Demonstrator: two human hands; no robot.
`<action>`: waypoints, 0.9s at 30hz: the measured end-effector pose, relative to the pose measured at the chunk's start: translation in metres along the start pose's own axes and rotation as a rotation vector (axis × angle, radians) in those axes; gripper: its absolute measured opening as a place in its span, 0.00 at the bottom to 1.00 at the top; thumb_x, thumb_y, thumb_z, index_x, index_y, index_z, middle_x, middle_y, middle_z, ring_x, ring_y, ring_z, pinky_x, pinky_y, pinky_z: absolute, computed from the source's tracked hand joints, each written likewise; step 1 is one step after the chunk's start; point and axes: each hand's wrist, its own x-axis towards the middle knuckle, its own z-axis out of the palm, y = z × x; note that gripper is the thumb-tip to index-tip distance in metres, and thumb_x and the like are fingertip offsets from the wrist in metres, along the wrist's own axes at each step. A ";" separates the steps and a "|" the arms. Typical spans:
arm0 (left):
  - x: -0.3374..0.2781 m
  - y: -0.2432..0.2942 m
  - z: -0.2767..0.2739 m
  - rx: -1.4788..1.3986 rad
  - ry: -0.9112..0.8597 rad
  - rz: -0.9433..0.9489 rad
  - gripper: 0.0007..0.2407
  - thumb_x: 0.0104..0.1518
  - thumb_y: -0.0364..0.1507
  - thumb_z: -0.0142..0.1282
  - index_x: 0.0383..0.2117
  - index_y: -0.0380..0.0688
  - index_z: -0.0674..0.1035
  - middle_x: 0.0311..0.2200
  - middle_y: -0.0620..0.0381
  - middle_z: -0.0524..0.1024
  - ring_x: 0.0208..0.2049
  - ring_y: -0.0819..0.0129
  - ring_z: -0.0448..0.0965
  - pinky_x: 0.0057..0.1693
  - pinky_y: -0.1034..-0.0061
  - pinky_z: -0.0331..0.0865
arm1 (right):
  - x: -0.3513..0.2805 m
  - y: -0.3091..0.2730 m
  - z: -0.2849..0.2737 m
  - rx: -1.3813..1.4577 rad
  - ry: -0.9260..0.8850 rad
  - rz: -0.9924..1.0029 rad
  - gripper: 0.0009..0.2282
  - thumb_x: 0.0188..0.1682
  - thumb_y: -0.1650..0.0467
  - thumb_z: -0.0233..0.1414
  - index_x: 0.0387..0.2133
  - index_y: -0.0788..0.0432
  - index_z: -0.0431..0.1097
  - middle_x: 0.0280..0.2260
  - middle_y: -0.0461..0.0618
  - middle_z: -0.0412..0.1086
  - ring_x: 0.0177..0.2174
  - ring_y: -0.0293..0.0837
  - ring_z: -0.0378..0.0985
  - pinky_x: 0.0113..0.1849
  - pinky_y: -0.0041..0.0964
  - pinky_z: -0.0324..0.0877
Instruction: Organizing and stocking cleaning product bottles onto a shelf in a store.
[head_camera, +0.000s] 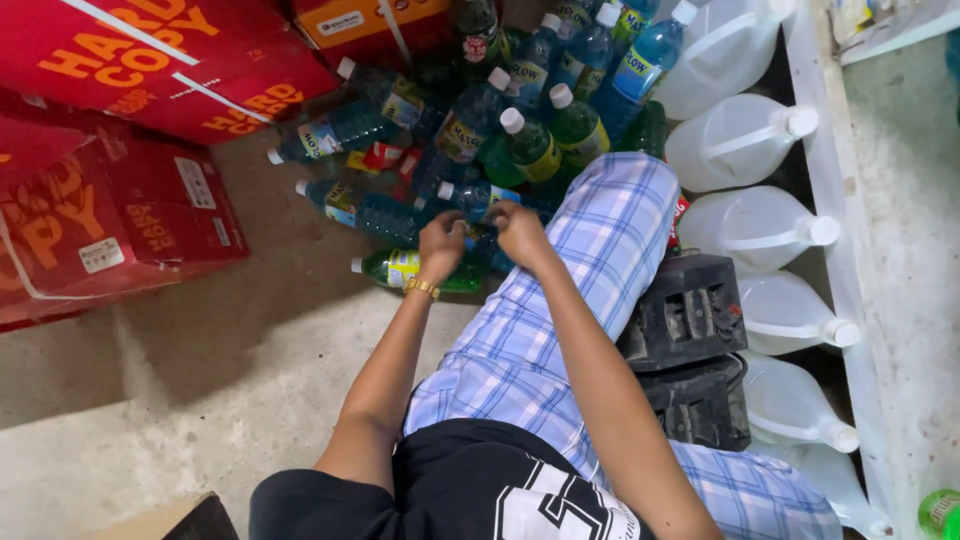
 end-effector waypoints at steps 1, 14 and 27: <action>0.001 0.006 0.004 -0.001 0.005 -0.002 0.12 0.59 0.32 0.53 0.42 0.40 0.83 0.37 0.43 0.84 0.41 0.54 0.86 0.48 0.67 0.76 | 0.002 0.003 -0.001 -0.001 -0.004 -0.004 0.11 0.50 0.75 0.49 0.45 0.60 0.74 0.39 0.65 0.76 0.40 0.63 0.79 0.42 0.49 0.73; 0.080 0.066 0.079 -0.175 0.092 0.181 0.20 0.58 0.41 0.60 0.50 0.41 0.79 0.41 0.43 0.82 0.44 0.53 0.83 0.49 0.66 0.74 | 0.013 0.008 -0.021 0.694 0.308 0.332 0.20 0.49 0.81 0.40 0.56 0.61 0.63 0.47 0.57 0.74 0.35 0.43 0.80 0.32 0.34 0.77; 0.117 0.099 0.090 -0.207 0.087 0.019 0.20 0.46 0.47 0.70 0.33 0.43 0.87 0.29 0.50 0.85 0.32 0.62 0.84 0.41 0.68 0.73 | 0.009 0.000 -0.024 0.696 0.328 0.346 0.16 0.52 0.77 0.47 0.54 0.64 0.65 0.45 0.57 0.75 0.37 0.42 0.80 0.35 0.33 0.77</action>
